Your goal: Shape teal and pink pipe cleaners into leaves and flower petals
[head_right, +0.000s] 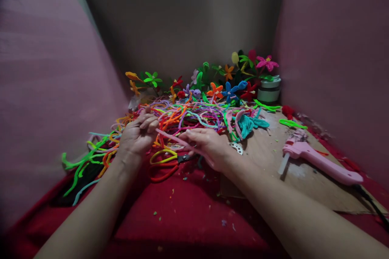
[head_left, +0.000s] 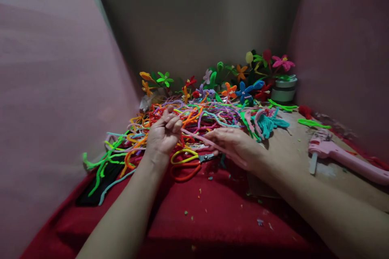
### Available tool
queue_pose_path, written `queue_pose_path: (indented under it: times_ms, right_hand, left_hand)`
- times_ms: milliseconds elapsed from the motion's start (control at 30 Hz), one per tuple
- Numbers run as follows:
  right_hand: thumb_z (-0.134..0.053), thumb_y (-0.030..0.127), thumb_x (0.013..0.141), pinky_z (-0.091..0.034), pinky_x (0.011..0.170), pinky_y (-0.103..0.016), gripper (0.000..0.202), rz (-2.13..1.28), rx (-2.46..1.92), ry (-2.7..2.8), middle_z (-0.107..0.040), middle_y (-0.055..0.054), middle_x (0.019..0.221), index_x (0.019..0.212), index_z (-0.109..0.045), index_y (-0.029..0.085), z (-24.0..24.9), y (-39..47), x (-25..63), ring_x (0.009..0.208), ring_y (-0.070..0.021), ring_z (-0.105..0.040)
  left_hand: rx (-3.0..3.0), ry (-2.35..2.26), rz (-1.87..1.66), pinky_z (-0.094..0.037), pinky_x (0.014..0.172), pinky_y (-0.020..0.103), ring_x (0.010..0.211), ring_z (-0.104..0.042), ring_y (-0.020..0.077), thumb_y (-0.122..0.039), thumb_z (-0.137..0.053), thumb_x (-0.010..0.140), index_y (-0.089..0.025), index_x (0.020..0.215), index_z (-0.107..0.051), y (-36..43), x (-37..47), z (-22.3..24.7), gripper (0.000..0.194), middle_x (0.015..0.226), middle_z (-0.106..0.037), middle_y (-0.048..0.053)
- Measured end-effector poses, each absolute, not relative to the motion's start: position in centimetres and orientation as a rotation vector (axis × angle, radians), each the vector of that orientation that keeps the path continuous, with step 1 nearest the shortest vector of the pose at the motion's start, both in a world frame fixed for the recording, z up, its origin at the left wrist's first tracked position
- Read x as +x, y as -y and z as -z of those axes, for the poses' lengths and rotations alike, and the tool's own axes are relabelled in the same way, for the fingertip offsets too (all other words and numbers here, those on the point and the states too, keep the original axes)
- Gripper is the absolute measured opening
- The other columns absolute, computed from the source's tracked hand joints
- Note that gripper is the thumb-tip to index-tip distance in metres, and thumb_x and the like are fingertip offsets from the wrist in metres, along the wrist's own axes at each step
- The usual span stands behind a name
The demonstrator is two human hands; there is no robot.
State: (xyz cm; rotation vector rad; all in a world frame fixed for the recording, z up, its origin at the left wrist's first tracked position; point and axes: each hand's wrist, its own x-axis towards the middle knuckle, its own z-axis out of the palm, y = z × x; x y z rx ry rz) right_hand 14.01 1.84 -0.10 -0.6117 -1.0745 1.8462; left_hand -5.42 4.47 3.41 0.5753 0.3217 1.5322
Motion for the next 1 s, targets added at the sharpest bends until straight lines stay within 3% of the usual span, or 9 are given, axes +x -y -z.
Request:
queue_pose_path:
  times_ms: [133, 233, 367, 500, 600, 800, 1000]
  right_hand:
    - [-0.060, 0.031, 0.075, -0.039, 0.045, -0.020, 0.024, -2.029, -0.531, 1.254, -0.060, -0.001, 0.058, 0.084, -0.065, 0.010, 0.5, -0.8, 13.3, 0.044, -0.0075, -0.051]
    - [-0.062, 0.031, 0.074, -0.027, 0.035, -0.017, 0.023, -1.973, -0.604, 1.235, -0.046, 0.006, 0.045, 0.081, -0.065, 0.010, 0.7, -0.7, 13.1, 0.033, -0.0028, -0.034]
    - [-0.062, 0.034, 0.074, -0.024, 0.032, -0.017, 0.021, -1.872, -0.682, 1.174, -0.044, 0.007, 0.044, 0.069, -0.058, 0.013, 0.9, -0.9, 13.0, 0.032, -0.0025, -0.030]
    - [-0.059, 0.033, 0.076, -0.020, 0.031, -0.016, 0.019, -1.997, -0.684, 1.197, -0.039, 0.009, 0.043, 0.074, -0.057, 0.014, 0.9, -0.9, 13.0, 0.030, -0.0020, -0.023]
    - [-0.055, 0.031, 0.079, -0.014, 0.030, -0.016, 0.018, -2.093, -0.722, 1.248, -0.035, 0.010, 0.039, 0.079, -0.060, 0.013, 1.0, -0.6, 13.0, 0.030, -0.0025, -0.018]
    - [-0.052, 0.027, 0.080, -0.011, 0.031, -0.017, 0.016, -2.193, -0.638, 1.256, -0.029, 0.011, 0.037, 0.080, -0.060, 0.013, 1.1, -0.3, 12.9, 0.033, -0.0033, -0.013]
    - [-0.051, 0.023, 0.079, -0.007, 0.033, -0.018, 0.015, -2.036, -0.680, 1.134, -0.023, 0.012, 0.037, 0.081, -0.060, 0.011, 0.8, -0.9, 13.3, 0.034, -0.0035, -0.009]
  left_hand:
    - [0.589, -0.361, -1.389, -0.030, 0.039, 0.015, 0.041, -0.037, 0.0028, -0.011, -0.041, 0.089, -0.013, 0.086, -0.054, -3.7, -3.0, -3.2, 0.014, 0.055, -0.039, -0.005]
    - [0.642, -0.429, -1.382, -0.041, 0.047, 0.016, 0.047, -0.046, 0.0041, -0.013, -0.043, 0.088, -0.013, 0.085, -0.057, -3.4, -2.0, -2.8, 0.014, 0.058, -0.046, -0.003]
    - [0.743, -0.582, -1.293, -0.050, 0.058, 0.025, 0.058, -0.057, 0.0094, -0.015, -0.047, 0.086, -0.012, 0.087, -0.059, -3.3, -1.1, -1.7, 0.013, 0.067, -0.056, 0.001]
    - [0.782, -0.498, -1.328, -0.035, 0.040, 0.014, 0.041, -0.042, 0.0026, -0.009, -0.050, 0.083, -0.015, 0.083, -0.058, -3.5, -0.8, -1.3, 0.010, 0.059, -0.051, -0.003]
    - [0.746, -0.515, -1.455, -0.025, 0.035, 0.013, 0.035, -0.033, 0.0005, -0.005, -0.046, 0.083, -0.015, 0.080, -0.057, -3.6, -1.4, -1.8, 0.015, 0.056, -0.048, -0.004]
    - [0.678, -0.491, -1.589, -0.022, 0.034, 0.015, 0.032, -0.026, 0.0006, -0.004, -0.039, 0.087, -0.014, 0.076, -0.054, -4.0, -3.1, -3.0, 0.021, 0.051, -0.041, -0.007]
    - [0.689, -0.524, -1.494, -0.045, 0.053, 0.020, 0.052, -0.051, 0.0066, -0.018, -0.038, 0.091, -0.012, 0.085, -0.056, -3.9, -1.5, -2.2, 0.020, 0.065, -0.055, 0.001]
